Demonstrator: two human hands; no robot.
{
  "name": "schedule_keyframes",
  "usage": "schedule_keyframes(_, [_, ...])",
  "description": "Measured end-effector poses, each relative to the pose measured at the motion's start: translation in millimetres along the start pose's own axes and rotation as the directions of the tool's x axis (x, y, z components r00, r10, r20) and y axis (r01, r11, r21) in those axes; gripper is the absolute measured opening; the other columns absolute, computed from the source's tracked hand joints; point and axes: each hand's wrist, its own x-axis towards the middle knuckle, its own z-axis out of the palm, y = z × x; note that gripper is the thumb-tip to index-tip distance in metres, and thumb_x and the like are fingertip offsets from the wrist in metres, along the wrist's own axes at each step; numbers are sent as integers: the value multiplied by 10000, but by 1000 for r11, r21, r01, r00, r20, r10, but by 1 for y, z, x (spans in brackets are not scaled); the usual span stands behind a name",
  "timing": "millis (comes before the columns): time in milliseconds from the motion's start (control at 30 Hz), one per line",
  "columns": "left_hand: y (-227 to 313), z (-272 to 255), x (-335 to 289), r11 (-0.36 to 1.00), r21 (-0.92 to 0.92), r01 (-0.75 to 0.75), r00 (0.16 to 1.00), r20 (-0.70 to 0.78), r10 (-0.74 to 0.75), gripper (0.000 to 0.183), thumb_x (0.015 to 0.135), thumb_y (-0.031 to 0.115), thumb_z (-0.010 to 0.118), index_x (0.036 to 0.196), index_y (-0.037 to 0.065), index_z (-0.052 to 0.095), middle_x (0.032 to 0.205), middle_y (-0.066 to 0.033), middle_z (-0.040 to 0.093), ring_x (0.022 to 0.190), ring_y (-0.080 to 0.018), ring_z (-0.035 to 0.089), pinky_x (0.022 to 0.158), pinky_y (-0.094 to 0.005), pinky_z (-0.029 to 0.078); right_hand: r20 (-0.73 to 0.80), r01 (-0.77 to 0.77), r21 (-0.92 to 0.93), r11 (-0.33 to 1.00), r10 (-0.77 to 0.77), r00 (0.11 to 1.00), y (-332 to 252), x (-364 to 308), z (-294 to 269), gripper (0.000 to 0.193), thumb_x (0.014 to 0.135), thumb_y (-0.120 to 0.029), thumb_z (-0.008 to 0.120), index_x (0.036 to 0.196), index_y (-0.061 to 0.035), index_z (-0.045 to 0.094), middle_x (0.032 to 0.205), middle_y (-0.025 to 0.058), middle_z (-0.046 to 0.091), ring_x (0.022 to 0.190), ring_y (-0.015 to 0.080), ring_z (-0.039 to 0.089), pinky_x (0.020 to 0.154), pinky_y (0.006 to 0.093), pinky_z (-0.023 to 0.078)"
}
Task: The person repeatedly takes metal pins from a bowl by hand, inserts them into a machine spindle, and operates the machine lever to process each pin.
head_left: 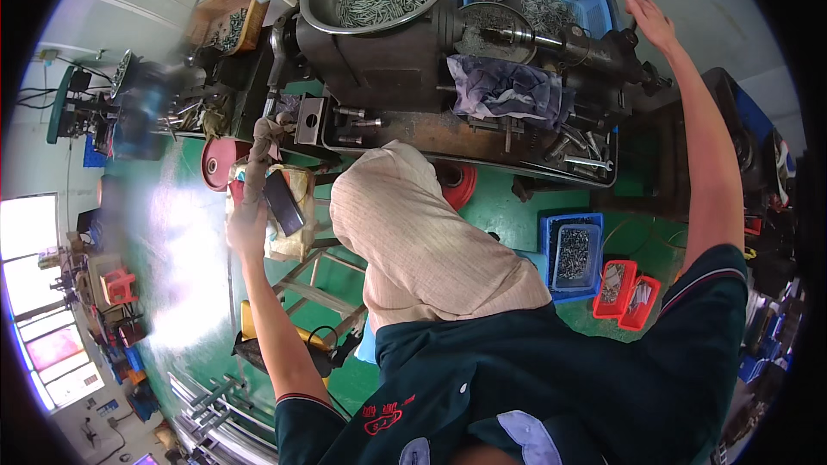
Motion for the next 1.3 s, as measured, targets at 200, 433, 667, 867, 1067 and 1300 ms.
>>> schedule_keyframes(200, [3, 3, 5, 997, 0, 72, 997, -1, -72, 395, 686, 380, 619, 772, -6, 615, 582, -126, 570, 552, -256, 554, 570, -368, 421, -346, 30, -242, 970, -115, 931, 51, -95, 0, 401, 829, -451, 429, 1008, -114, 553, 1037, 53, 548, 993, 231, 502, 835, 397, 372])
schedule_keyframes(433, [4, 7, 6, 990, 52, 128, 992, -9, -128, 424, 718, 421, 567, 721, -2, 604, 685, -206, 586, 675, -379, 570, 606, -428, 430, -203, -258, -246, 934, 211, 956, 32, -163, -25, 568, 788, -578, 405, 934, -60, 589, 837, 192, 592, 827, 358, 556, 698, 420, 438])
schedule_keyframes(667, [8, 3, 5, 988, 46, 145, 989, 1, -145, 400, 714, 407, 581, 736, 9, 612, 688, -197, 590, 682, -377, 568, 619, -418, 431, -198, -334, -281, 900, 286, 938, 21, -173, -20, 657, 767, -640, 365, 956, -57, 604, 805, 210, 599, 810, 368, 567, 694, 424, 444])
schedule_keyframes(867, [12, 3, 4, 980, -24, 198, 980, 25, -198, 381, 711, 397, 590, 759, 20, 621, 689, -187, 591, 683, -364, 568, 639, -412, 423, -181, -372, -287, 882, 332, 926, 11, -177, -29, 679, 762, -652, 354, 987, -61, 602, 835, 201, 603, 835, 363, 567, 717, 419, 443])
schedule_keyframes(1067, [4, 10, 5, 988, 10, 156, 987, -38, -156, 363, 696, 355, 641, 776, 1, 629, 615, -147, 590, 575, -282, 567, 580, -368, 426, -176, -400, -299, 866, 362, 915, 10, -177, -25, 702, 759, -668, 333, 1035, -76, 590, 882, 197, 602, 874, 354, 563, 745, 412, 441])
schedule_keyframes(1300, [8, 11, 8, 988, 6, 155, 988, -25, -154, 348, 694, 356, 643, 778, 19, 634, 605, -135, 587, 573, -276, 567, 574, -360, 425, -193, -408, -301, 862, 363, 911, 10, -176, -27, 715, 759, -675, 317, 1062, -82, 577, 911, 194, 598, 891, 358, 558, 756, 414, 439])
